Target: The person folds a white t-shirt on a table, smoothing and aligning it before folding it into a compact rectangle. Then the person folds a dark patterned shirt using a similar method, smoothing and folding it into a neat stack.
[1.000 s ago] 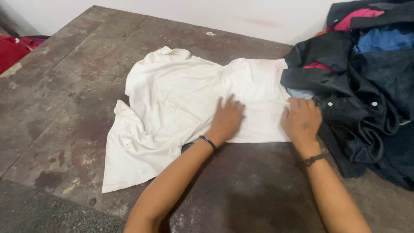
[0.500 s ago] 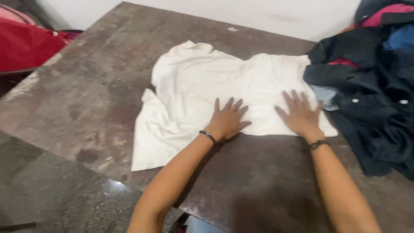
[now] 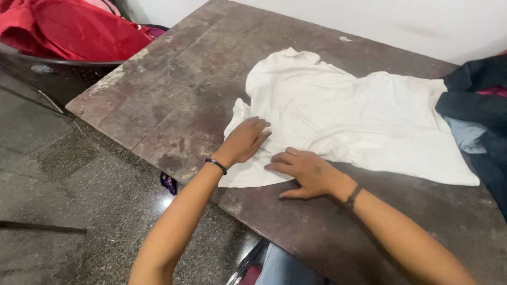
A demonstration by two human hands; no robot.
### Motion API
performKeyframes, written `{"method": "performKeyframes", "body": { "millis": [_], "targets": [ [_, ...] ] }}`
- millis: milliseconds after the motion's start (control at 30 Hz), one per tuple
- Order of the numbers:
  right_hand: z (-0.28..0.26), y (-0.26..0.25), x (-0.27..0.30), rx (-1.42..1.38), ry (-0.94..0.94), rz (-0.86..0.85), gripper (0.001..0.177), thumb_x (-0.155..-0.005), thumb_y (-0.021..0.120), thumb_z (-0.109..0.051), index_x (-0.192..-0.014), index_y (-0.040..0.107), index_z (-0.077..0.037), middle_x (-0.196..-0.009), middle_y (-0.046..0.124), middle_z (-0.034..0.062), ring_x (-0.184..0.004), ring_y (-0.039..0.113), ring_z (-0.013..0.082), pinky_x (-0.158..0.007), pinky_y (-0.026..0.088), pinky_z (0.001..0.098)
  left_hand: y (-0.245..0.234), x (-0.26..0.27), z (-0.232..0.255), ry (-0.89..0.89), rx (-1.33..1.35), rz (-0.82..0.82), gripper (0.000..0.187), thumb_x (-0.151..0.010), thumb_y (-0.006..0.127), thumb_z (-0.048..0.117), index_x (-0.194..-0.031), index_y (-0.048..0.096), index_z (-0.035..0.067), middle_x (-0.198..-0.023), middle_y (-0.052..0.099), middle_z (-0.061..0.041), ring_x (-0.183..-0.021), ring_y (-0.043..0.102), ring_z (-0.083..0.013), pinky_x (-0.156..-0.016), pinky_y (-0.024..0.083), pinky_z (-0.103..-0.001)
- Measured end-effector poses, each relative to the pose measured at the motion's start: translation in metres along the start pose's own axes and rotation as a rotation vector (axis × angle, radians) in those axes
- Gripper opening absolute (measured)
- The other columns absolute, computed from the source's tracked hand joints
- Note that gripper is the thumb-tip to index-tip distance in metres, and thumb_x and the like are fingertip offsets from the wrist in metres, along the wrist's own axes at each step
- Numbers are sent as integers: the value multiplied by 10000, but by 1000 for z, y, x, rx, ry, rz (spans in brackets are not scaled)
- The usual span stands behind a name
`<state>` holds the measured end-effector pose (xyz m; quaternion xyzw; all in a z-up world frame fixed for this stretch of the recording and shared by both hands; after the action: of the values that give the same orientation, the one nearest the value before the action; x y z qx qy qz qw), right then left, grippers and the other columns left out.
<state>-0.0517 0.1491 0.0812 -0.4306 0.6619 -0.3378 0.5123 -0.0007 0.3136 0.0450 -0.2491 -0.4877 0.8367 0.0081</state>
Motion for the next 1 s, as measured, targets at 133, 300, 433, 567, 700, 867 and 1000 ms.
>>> {"method": "performKeyframes", "body": {
  "millis": [133,300,433,567,700,867,1000],
  "targets": [
    [16,11,-23,163,142,-113,201,-944,716,-206,-1109,630,-131,-1045,658,51,-1020,651,265,-870,536,385,-43,31,-3,37,-12,192,329,-1029,532,175,-1316,609,34,-1338,620,-212,-1272,559,-422,-1080,431,-485],
    [37,7,-27,-320,255,-182,166,-853,675,-114,-1003,694,-45,-900,690,69,-830,619,216,-760,510,379,-58,37,-51,-459,159,164,307,-1043,502,209,-1294,638,95,-1192,713,-179,-1129,665,-380,-942,512,-457],
    [44,36,-27,-825,388,-429,132,-911,637,-148,-910,689,-27,-851,742,71,-781,686,112,-774,588,333,-54,9,-96,-742,28,292,252,-991,626,315,-1143,719,138,-1107,763,-137,-1079,695,-362,-894,535,-470],
    [107,16,-45,-337,573,80,206,-933,656,-254,-1061,694,-97,-974,772,72,-850,712,179,-768,564,340,-22,-32,-106,-535,-75,272,404,-789,804,386,-1031,709,77,-1066,723,-184,-1021,668,-399,-828,531,-494],
    [131,14,-44,185,540,234,453,-928,670,-355,-1313,621,-122,-1309,620,178,-1171,550,361,-947,427,541,-8,-21,-114,-649,54,180,405,-670,798,304,-1020,744,107,-1062,744,-165,-999,695,-374,-829,547,-470],
    [151,32,-28,245,600,166,568,-946,631,-454,-1432,526,-179,-1529,457,156,-1427,366,359,-1119,262,583,-55,35,-124,-906,64,238,420,-816,762,475,-967,777,84,-1000,758,-175,-962,721,-363,-840,550,-453],
    [160,36,-32,235,709,220,585,-976,554,-509,-1489,483,-236,-1593,437,129,-1484,362,343,-1197,252,594,-60,28,-132,-856,-59,282,354,-840,735,416,-994,764,98,-1050,763,-146,-1034,693,-356,-872,534,-473]
  ]
}}
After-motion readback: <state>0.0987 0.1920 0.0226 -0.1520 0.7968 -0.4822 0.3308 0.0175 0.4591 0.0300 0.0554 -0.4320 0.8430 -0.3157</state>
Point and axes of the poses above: each hand's wrist, its own x-axis away from the middle knuckle, its own y-axis out of the palm, z = x × y, the point moved 8 cm from there along -x, towards the middle knuckle
